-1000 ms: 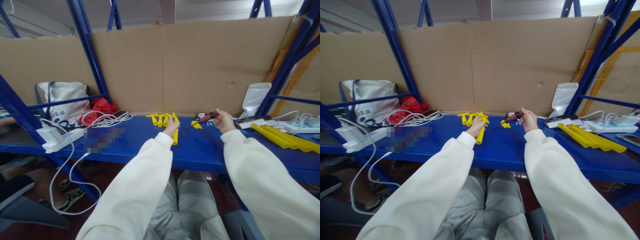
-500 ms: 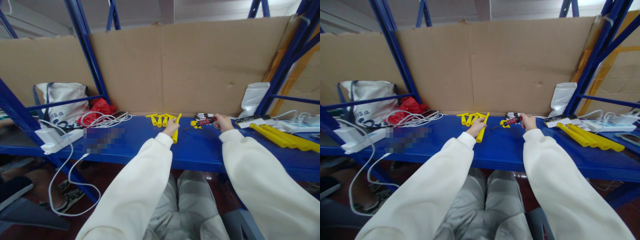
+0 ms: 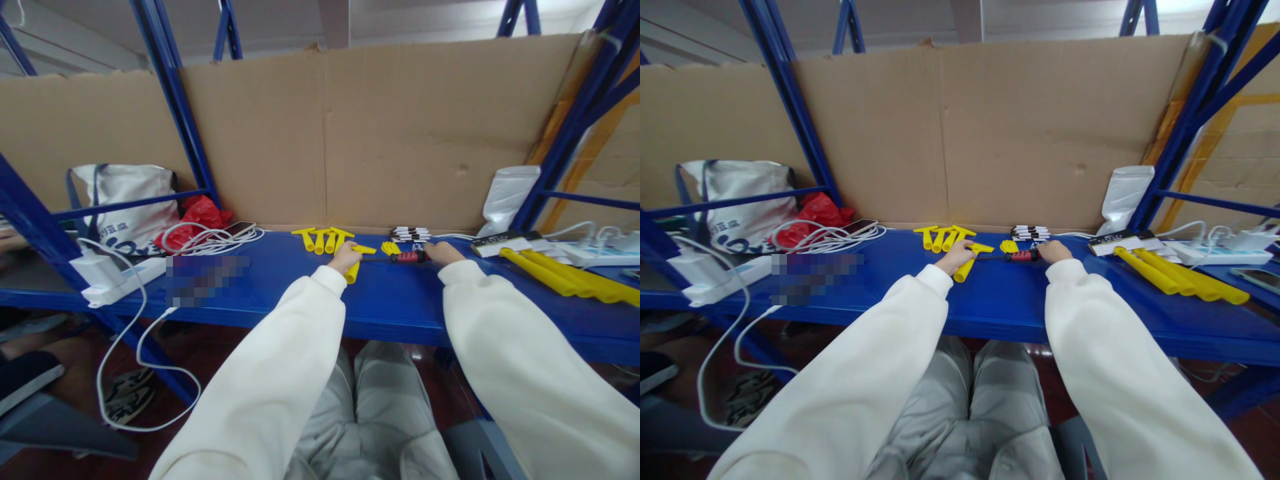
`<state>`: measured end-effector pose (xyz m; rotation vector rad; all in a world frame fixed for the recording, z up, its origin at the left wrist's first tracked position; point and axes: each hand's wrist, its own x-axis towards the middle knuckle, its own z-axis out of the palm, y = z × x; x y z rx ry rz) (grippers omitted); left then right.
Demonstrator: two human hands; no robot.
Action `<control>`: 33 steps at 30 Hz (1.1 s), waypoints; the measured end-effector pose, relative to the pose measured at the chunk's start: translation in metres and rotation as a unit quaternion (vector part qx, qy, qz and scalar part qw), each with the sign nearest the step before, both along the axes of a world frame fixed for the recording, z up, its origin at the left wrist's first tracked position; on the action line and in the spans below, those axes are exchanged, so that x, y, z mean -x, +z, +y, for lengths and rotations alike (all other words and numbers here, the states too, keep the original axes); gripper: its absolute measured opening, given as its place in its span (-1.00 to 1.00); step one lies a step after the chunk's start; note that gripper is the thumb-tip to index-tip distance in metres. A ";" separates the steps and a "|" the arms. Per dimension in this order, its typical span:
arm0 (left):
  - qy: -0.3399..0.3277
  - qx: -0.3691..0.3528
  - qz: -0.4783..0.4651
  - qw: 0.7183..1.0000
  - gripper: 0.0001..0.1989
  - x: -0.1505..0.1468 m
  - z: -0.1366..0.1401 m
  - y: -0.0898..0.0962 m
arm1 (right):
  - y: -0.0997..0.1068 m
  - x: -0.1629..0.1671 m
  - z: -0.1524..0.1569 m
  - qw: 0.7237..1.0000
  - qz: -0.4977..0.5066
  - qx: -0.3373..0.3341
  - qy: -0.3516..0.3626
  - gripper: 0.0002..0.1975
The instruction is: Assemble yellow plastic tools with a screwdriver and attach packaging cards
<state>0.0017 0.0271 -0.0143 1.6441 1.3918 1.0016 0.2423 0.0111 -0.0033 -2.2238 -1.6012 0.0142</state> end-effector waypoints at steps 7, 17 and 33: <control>-0.049 -0.086 0.216 0.971 -0.49 0.005 -0.006 0.007 | -0.002 -0.008 0.005 0.991 0.032 0.101 -0.083 -0.55; -0.100 -0.182 0.380 0.901 -0.60 0.004 0.000 -0.006 | 0.012 0.006 -0.023 0.990 0.000 0.062 -0.130 -0.55; -0.031 -0.149 0.193 0.969 -0.69 -0.003 0.013 -0.010 | 0.006 0.002 -0.007 0.995 -0.055 -0.068 -0.057 -0.64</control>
